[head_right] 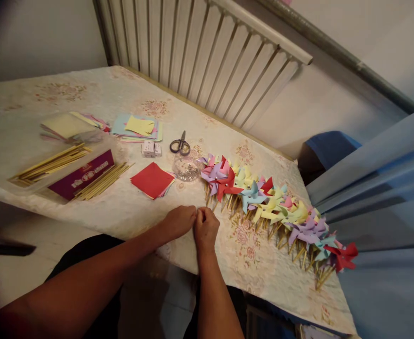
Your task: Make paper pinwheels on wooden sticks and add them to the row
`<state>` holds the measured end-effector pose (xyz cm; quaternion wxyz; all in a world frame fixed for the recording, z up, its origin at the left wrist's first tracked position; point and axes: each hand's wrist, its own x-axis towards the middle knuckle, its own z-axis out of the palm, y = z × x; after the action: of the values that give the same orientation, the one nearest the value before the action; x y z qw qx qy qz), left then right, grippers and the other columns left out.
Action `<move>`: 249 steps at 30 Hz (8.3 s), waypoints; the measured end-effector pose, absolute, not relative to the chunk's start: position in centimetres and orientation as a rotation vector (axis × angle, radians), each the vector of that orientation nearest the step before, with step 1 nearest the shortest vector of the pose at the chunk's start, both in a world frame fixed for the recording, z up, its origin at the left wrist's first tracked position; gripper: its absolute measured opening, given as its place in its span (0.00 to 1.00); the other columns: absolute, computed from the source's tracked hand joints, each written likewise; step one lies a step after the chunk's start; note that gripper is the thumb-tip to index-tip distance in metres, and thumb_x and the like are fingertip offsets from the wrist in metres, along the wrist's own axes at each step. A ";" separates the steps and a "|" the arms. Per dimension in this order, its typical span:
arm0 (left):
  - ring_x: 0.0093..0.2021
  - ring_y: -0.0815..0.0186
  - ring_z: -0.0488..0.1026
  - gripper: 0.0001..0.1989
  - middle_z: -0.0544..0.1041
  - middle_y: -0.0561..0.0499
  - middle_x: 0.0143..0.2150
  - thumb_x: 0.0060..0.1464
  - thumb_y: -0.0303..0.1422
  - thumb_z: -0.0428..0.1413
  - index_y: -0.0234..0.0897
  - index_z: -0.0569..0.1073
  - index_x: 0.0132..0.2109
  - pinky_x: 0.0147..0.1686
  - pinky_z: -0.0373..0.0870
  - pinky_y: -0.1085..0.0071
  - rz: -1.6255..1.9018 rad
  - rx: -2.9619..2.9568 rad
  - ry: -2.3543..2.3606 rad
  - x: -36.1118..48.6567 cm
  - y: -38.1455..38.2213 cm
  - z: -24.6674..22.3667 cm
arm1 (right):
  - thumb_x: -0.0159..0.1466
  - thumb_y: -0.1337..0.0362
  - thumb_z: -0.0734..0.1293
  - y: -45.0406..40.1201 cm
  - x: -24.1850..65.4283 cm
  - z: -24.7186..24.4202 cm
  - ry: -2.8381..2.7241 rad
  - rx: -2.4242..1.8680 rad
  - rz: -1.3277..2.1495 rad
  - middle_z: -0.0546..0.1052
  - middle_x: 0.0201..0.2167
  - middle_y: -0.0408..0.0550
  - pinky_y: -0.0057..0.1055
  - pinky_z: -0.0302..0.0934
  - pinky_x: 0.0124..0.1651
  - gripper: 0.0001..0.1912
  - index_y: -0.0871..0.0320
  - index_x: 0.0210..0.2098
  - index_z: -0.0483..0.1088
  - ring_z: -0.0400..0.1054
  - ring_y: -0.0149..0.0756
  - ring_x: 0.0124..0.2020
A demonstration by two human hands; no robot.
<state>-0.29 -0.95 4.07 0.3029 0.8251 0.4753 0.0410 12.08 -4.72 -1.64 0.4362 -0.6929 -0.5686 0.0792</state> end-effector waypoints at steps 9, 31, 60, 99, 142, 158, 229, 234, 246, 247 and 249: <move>0.47 0.53 0.79 0.19 0.81 0.38 0.45 0.67 0.30 0.42 0.30 0.76 0.49 0.46 0.72 0.61 0.177 2.197 1.247 -0.5 -0.8 3.2 | 0.64 0.61 0.61 -4.4 12.1 -1.7 -1.440 -1.747 0.170 0.77 0.26 0.46 0.30 0.59 0.35 0.13 0.58 0.30 0.75 0.69 0.35 0.27; 0.49 0.52 0.79 0.18 0.80 0.33 0.47 0.66 0.30 0.44 0.26 0.76 0.50 0.47 0.73 0.61 0.201 2.131 1.250 -1.2 -1.0 4.6 | 0.64 0.59 0.60 -4.2 12.2 -2.1 -1.545 -1.784 0.158 0.77 0.26 0.46 0.30 0.58 0.34 0.14 0.58 0.31 0.75 0.68 0.36 0.27; 0.49 0.50 0.78 0.18 0.80 0.32 0.47 0.66 0.29 0.43 0.26 0.76 0.49 0.47 0.74 0.57 0.162 2.164 1.266 -2.7 -1.4 4.5 | 0.65 0.62 0.59 -4.0 12.1 -2.4 -1.594 -1.781 0.028 0.75 0.24 0.45 0.30 0.56 0.34 0.15 0.58 0.29 0.75 0.66 0.34 0.25; 0.49 0.52 0.78 0.16 0.81 0.36 0.46 0.65 0.30 0.45 0.29 0.75 0.50 0.47 0.73 0.58 0.196 2.261 1.213 -3.7 -1.3 2.5 | 0.65 0.62 0.59 -4.0 12.1 -2.4 -1.589 -1.822 0.030 0.77 0.25 0.47 0.30 0.57 0.36 0.16 0.58 0.29 0.75 0.67 0.35 0.27; 0.48 0.51 0.79 0.17 0.81 0.35 0.45 0.64 0.29 0.44 0.30 0.75 0.50 0.45 0.74 0.59 0.189 2.291 1.198 -4.2 -1.2 2.4 | 0.65 0.61 0.58 -3.8 12.4 -2.8 -1.625 -1.810 -0.014 0.77 0.25 0.47 0.30 0.58 0.36 0.16 0.58 0.29 0.75 0.68 0.35 0.27; 0.48 0.52 0.79 0.16 0.81 0.34 0.44 0.64 0.28 0.45 0.29 0.75 0.51 0.46 0.74 0.60 0.196 2.292 1.188 -4.2 -1.3 2.2 | 0.65 0.61 0.58 -3.8 12.3 -2.6 -1.623 -1.821 -0.008 0.77 0.26 0.48 0.30 0.57 0.36 0.17 0.59 0.29 0.75 0.68 0.36 0.27; 0.48 0.51 0.78 0.16 0.80 0.33 0.47 0.64 0.29 0.46 0.27 0.75 0.50 0.45 0.72 0.58 0.219 2.263 1.183 -4.1 -1.5 2.4 | 0.65 0.61 0.59 -3.9 12.2 -2.5 -1.606 -1.834 0.050 0.77 0.26 0.47 0.31 0.58 0.37 0.16 0.59 0.30 0.75 0.68 0.36 0.28; 0.48 0.49 0.79 0.16 0.80 0.33 0.46 0.64 0.29 0.47 0.27 0.75 0.51 0.46 0.73 0.57 0.221 2.281 1.168 -4.0 -1.3 2.2 | 0.64 0.59 0.59 -3.9 12.2 -2.5 -1.585 -1.820 0.081 0.77 0.27 0.48 0.32 0.60 0.39 0.16 0.59 0.30 0.76 0.69 0.37 0.29; 0.44 0.50 0.80 0.15 0.81 0.33 0.43 0.62 0.27 0.48 0.27 0.78 0.46 0.42 0.74 0.59 0.231 2.284 1.102 -3.4 -1.2 1.9 | 0.58 0.54 0.63 -2.2 10.9 2.1 -1.341 -1.728 0.373 0.72 0.23 0.43 0.31 0.60 0.34 0.14 0.57 0.29 0.73 0.64 0.35 0.26; 0.42 0.50 0.80 0.14 0.81 0.33 0.42 0.61 0.26 0.48 0.27 0.78 0.45 0.41 0.73 0.60 0.235 2.284 1.082 -3.3 -1.4 1.9 | 0.57 0.54 0.63 -1.7 10.3 3.0 -1.388 -1.718 0.422 0.72 0.22 0.42 0.31 0.59 0.33 0.14 0.57 0.28 0.72 0.64 0.35 0.26; 0.38 0.53 0.80 0.12 0.82 0.35 0.39 0.59 0.24 0.50 0.27 0.79 0.42 0.39 0.72 0.62 0.257 2.275 1.050 -2.9 -1.6 1.8 | 0.56 0.55 0.64 -0.6 8.8 4.5 -1.517 -1.688 0.485 0.71 0.22 0.42 0.30 0.58 0.32 0.12 0.57 0.28 0.72 0.63 0.35 0.25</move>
<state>-2.93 -1.59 1.85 0.3063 0.8599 0.3967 0.0972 8.84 -0.59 4.45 0.3989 -0.6670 -0.5994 0.1915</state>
